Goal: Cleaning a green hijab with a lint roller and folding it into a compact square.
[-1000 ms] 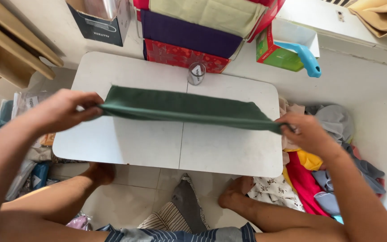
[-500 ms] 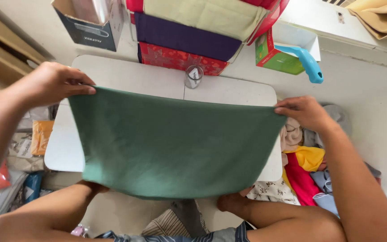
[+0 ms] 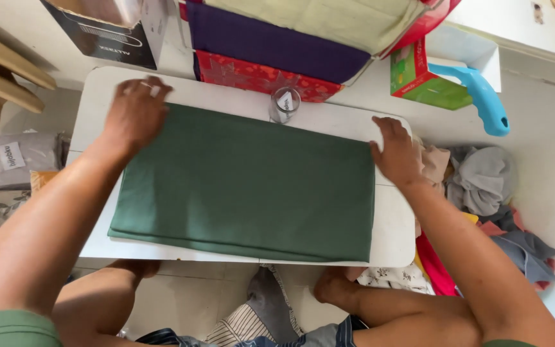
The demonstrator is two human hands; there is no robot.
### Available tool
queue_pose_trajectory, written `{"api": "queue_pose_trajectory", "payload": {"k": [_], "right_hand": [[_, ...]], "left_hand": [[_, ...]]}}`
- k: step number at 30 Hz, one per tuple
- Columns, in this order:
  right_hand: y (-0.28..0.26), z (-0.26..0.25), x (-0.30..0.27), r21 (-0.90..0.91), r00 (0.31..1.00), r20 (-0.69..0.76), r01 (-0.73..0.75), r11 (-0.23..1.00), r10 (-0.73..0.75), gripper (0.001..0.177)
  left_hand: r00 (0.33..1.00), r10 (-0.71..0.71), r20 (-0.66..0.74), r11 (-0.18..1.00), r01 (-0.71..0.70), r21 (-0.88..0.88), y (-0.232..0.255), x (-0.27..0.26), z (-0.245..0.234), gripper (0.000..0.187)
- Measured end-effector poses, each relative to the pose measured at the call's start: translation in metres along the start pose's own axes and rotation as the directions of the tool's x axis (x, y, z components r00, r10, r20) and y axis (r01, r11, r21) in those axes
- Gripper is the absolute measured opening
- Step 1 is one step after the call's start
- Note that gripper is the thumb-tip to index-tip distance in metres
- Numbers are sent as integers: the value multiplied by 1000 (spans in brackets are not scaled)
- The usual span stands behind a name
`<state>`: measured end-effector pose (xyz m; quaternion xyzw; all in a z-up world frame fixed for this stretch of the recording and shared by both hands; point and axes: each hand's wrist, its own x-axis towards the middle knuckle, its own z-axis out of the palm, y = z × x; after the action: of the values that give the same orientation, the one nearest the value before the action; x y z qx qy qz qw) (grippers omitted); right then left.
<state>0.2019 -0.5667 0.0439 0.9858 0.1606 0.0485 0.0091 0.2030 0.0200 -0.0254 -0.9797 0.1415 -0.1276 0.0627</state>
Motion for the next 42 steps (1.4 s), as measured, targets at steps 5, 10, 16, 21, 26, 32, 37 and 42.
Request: {"api": "queue_pose_trajectory", "payload": {"k": [5, 10, 16, 21, 26, 32, 37, 42], "right_hand": [[-85, 24, -29, 128, 987, -21, 158, 979, -156, 80], [-76, 52, -49, 125, 940, 297, 139, 982, -171, 103], [-72, 36, -22, -153, 822, 560, 232, 961, -109, 118], [-114, 28, -18, 4, 969, 230, -89, 996, 86, 92], [-129, 69, -67, 153, 928, 119, -368, 917, 353, 97], [-99, 55, -81, 157, 977, 55, -212, 965, 206, 92], [-80, 43, -72, 167, 986, 30, -169, 971, 166, 92], [-74, 53, -65, 179, 961, 143, -261, 949, 237, 91]], "left_hand": [[934, 333, -128, 941, -338, -18, 80, -24, -17, 70], [939, 227, 258, 970, -193, -149, 116, -52, -9, 103], [929, 174, 327, 984, -149, -98, 135, -48, -34, 102], [977, -68, 200, 959, 120, -257, 153, -53, -40, 86], [924, -166, 344, 950, 244, -197, 156, -93, -32, 98], [914, -249, 320, 911, 334, -243, 166, -96, -60, 100], [947, -183, 264, 945, 244, -218, 124, -70, -33, 92], [910, -222, 349, 921, 313, -233, 100, -68, -27, 97]]}}
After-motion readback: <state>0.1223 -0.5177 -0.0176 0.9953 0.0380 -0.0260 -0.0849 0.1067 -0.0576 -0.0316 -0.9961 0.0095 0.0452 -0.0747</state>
